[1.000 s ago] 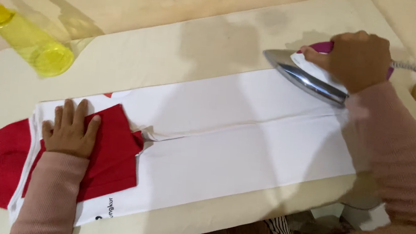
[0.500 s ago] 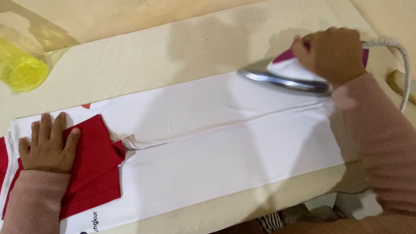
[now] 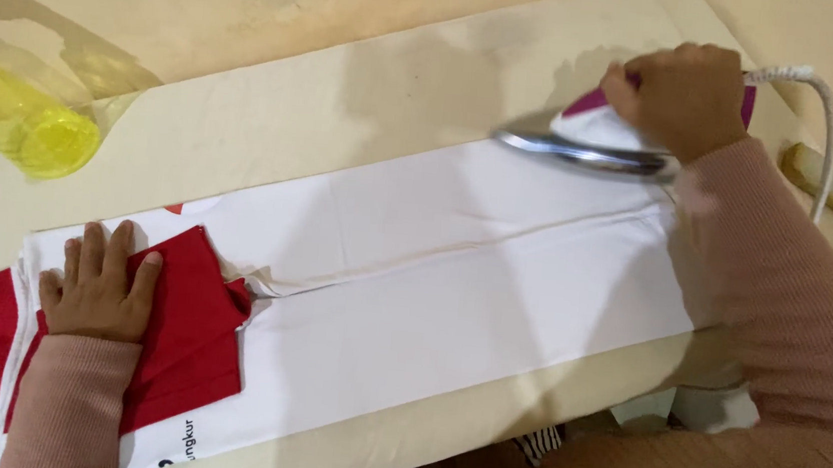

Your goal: Ironing and folding a polo shirt on a table.

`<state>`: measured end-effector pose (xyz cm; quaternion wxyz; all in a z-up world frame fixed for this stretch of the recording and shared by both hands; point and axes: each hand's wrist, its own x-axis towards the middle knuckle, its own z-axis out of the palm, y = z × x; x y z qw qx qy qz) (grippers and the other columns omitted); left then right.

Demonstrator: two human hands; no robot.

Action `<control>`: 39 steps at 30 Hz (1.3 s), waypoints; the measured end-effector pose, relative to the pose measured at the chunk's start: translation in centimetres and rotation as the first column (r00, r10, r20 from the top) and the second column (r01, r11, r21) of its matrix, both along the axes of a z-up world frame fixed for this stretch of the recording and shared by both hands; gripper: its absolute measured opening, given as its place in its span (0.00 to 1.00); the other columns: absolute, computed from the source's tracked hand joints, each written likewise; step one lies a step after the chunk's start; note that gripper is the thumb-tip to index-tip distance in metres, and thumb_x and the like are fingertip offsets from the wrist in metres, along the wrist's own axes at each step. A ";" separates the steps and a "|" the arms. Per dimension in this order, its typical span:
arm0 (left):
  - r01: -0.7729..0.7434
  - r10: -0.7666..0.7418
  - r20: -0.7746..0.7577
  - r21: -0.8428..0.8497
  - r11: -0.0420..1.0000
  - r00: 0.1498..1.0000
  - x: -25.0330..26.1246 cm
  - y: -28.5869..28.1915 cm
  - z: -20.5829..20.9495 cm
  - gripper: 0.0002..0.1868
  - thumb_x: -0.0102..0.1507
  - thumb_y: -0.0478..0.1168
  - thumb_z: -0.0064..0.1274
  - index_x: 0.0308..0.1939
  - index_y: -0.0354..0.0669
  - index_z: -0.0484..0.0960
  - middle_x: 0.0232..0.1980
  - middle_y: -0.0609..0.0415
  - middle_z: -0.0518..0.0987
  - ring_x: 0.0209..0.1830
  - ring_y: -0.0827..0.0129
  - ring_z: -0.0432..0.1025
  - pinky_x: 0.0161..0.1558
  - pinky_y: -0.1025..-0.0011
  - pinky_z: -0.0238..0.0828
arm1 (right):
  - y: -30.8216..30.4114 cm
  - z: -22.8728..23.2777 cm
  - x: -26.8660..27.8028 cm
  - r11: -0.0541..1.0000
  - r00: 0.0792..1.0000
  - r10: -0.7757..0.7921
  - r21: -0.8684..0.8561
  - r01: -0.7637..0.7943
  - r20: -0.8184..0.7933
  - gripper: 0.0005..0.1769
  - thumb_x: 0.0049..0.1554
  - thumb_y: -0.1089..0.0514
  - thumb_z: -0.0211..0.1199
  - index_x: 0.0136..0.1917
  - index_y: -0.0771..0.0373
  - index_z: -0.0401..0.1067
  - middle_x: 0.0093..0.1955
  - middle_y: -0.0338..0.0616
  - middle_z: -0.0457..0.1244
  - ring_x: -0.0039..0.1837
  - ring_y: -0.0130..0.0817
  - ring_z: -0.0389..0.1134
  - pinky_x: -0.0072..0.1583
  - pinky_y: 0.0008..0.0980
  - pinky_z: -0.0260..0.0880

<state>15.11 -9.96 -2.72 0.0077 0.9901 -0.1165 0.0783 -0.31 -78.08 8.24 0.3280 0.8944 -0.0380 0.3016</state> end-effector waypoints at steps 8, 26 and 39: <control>0.049 -0.056 0.166 0.047 0.998 0.984 -0.1 0.4 -0.9 0.35 0.70 0.64 0.32 0.76 0.53 0.65 0.80 0.42 0.64 0.76 0.43 0.60 0.60 0.45 0.54 | 2.1 1.4 1.9 0.935 0.904 -0.023 -0.312 0.171 0.426 0.22 0.72 0.31 0.69 0.40 0.38 0.78 0.28 0.18 0.59 0.30 0.15 0.52 0.44 0.19 0.56; 0.002 -0.002 0.006 -0.020 1.000 1.000 0.1 0.3 -0.7 0.38 0.68 0.67 0.27 0.78 0.56 0.59 0.81 0.42 0.56 0.79 0.44 0.51 0.66 0.38 0.44 | 21.6 4.3 2.6 0.903 0.938 0.043 0.415 0.111 -0.344 0.39 0.72 0.40 0.35 0.29 0.47 0.76 0.18 0.33 0.59 0.23 0.35 0.58 0.41 0.44 0.67; 0.001 -0.001 -0.004 -0.024 1.000 1.000 0.3 0.0 -0.7 0.39 0.68 0.68 0.25 0.78 0.57 0.58 0.81 0.41 0.55 0.79 0.41 0.49 0.67 0.33 0.42 | 19.9 3.2 2.9 0.872 0.933 0.303 0.451 -0.189 -0.195 0.26 0.63 0.39 0.52 0.33 0.51 0.81 0.25 0.37 0.67 0.27 0.38 0.62 0.39 0.36 0.60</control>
